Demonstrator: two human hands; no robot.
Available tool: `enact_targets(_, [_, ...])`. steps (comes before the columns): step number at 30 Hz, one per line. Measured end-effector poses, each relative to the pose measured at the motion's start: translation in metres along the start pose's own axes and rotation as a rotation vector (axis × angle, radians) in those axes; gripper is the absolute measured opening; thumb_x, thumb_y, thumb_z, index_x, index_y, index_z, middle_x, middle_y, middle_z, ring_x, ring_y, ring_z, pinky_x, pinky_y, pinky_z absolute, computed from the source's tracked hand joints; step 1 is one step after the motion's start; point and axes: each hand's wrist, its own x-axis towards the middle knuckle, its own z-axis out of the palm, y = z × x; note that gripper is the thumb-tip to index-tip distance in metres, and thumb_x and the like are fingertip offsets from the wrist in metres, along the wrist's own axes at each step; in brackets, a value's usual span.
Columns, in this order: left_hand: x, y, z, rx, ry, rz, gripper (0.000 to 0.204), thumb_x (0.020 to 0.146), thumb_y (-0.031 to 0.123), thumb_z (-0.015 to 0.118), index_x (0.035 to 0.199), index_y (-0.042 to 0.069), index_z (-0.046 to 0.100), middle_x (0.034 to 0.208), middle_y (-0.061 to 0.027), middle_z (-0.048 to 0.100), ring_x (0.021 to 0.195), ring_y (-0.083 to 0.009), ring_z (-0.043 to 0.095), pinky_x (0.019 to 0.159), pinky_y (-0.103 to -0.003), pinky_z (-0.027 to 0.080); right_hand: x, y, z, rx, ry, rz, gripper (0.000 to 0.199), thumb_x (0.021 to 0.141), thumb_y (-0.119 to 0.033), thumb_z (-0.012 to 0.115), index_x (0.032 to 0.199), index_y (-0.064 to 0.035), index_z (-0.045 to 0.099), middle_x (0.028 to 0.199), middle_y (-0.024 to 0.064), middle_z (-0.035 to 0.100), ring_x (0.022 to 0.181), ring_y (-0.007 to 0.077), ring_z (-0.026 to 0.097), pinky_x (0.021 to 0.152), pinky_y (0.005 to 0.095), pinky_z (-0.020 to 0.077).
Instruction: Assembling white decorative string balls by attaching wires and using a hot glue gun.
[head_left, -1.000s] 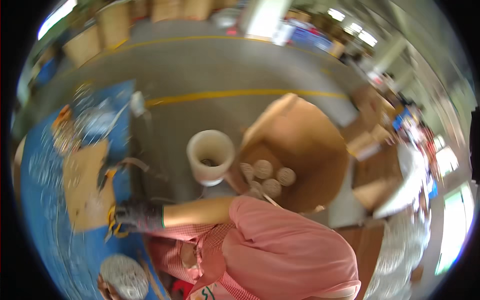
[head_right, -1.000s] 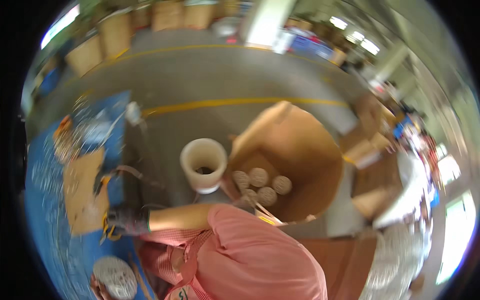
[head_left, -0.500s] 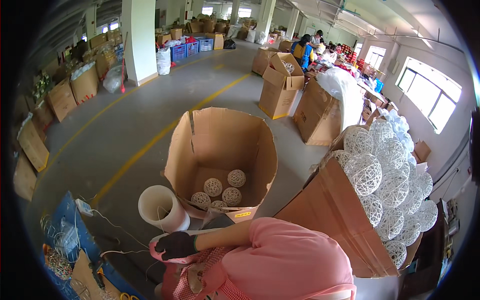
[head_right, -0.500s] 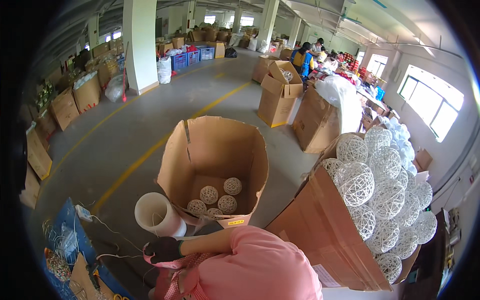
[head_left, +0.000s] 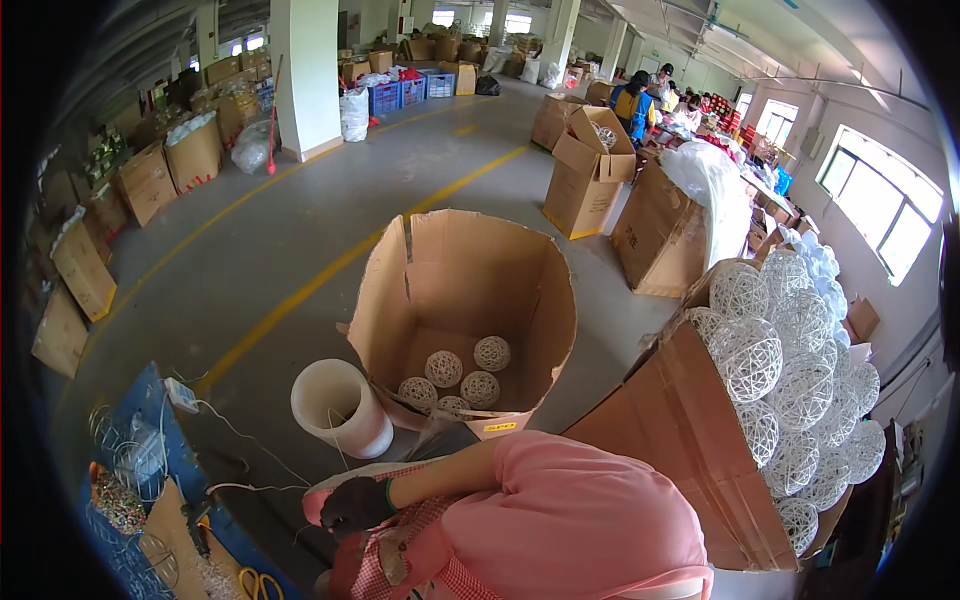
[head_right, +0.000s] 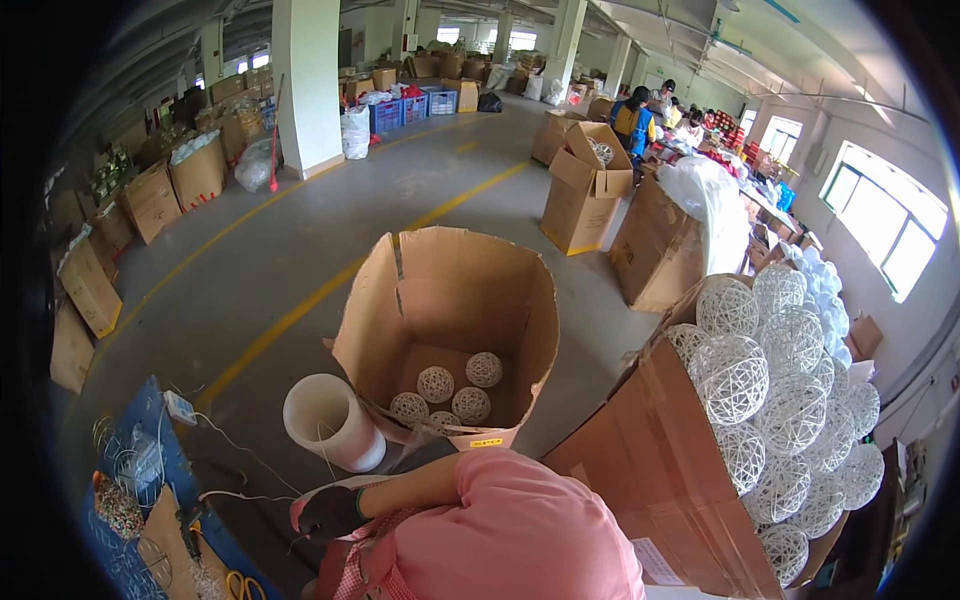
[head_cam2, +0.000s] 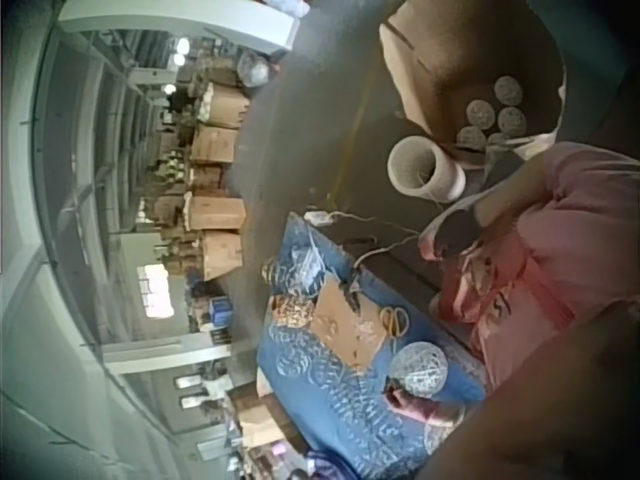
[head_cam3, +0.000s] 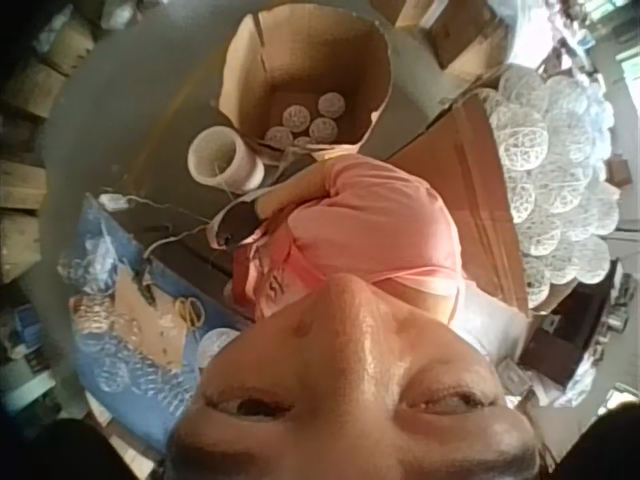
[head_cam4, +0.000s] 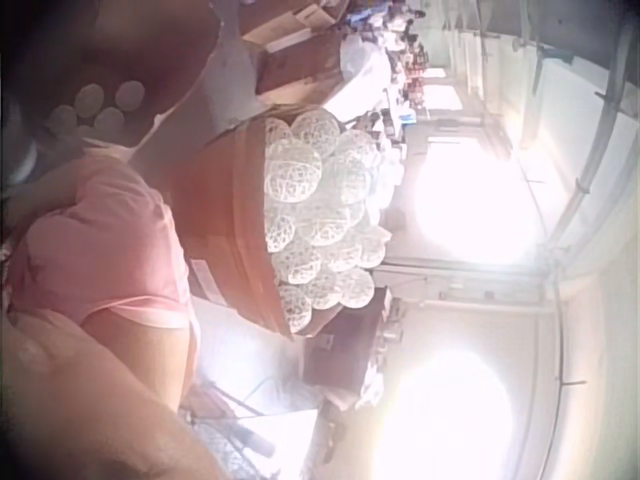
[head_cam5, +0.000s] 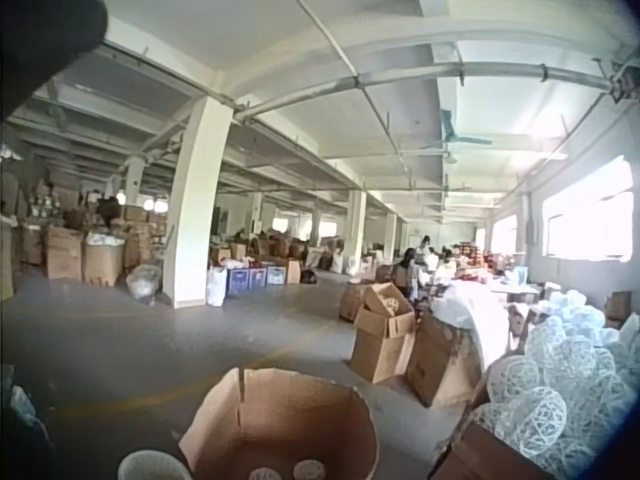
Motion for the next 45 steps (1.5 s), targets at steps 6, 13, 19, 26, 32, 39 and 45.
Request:
enact_targets(6, [-0.003,0.017,0.010,0.043,0.050,0.014,0.016,0.082,0.009,0.065,0.094,0.000,0.067,0.092,-0.0074,0.063,0.087,-0.0197,0.054,0.086,-0.034,0.043,0.020,-0.062,-0.022,0.432,-0.091,-0.146,0.025,0.094,-0.029,0.051,0.101,-0.0111,0.067,0.085,0.0060,0.068,0.080,0.0235,0.065,0.072,0.0369,0.0509])
enact_targets(13, [0.011,-0.010,0.015,0.041,0.011,0.008,0.021,0.083,0.014,0.067,0.098,-0.001,0.065,0.097,-0.0100,0.063,0.089,-0.0222,0.056,0.086,-0.037,0.046,0.033,-0.107,0.050,0.492,0.191,-0.842,0.037,0.100,-0.030,0.044,0.116,-0.0017,0.061,0.072,0.0031,0.061,0.072,0.0152,0.061,0.066,0.0294,0.0487])
enact_targets(19, [0.024,-0.035,0.017,0.074,-0.056,0.111,0.026,0.085,0.019,0.065,0.101,-0.001,0.064,0.103,-0.0117,0.062,0.093,-0.0230,0.056,0.087,-0.038,0.047,0.011,-0.113,0.037,0.630,0.121,-0.679,0.037,0.100,-0.031,0.044,0.117,-0.0014,0.061,0.071,0.0028,0.059,0.070,0.0141,0.059,0.065,0.0283,0.0476])
enact_targets(26, [0.049,-0.065,0.016,0.166,-0.122,0.211,0.031,0.088,0.025,0.063,0.104,-0.001,0.064,0.110,-0.0138,0.060,0.098,-0.0240,0.057,0.088,-0.039,0.049,-0.003,-0.115,0.038,0.827,0.025,-0.471,0.038,0.101,-0.031,0.044,0.117,-0.0009,0.060,0.070,0.0024,0.057,0.069,0.0127,0.057,0.063,0.0269,0.0464])
enact_targets(32, [0.069,-0.089,0.019,0.247,-0.197,0.288,0.036,0.091,0.031,0.061,0.107,-0.001,0.063,0.115,-0.0155,0.059,0.102,-0.0248,0.058,0.088,-0.040,0.050,0.028,-0.103,0.060,0.982,-0.056,-0.273,0.039,0.101,-0.032,0.043,0.118,-0.0006,0.059,0.069,0.0020,0.055,0.067,0.0116,0.056,0.062,0.0258,0.0453])
enact_targets(39, [-0.028,0.019,-0.002,0.235,-0.035,-0.118,0.047,0.088,0.019,0.058,0.129,-0.005,0.052,0.124,-0.0158,0.059,0.115,-0.0260,0.055,0.101,-0.037,0.041,0.049,-0.118,-0.080,1.393,-0.808,-0.046,0.040,0.102,-0.032,0.043,0.119,-0.0002,0.059,0.068,0.0017,0.054,0.066,0.0102,0.054,0.061,0.0245,0.0440])
enact_targets(45, [-0.029,0.030,0.046,0.353,-0.038,0.100,0.020,0.075,0.003,0.066,0.094,0.000,0.063,0.116,-0.0131,0.060,0.112,-0.0258,0.055,0.098,-0.034,0.041,0.154,-0.015,-0.046,0.704,-0.214,0.237,0.021,0.094,-0.029,0.060,0.102,-0.0098,0.066,0.075,-0.0037,0.060,0.067,0.0043,0.053,0.059,0.0232,0.0444])
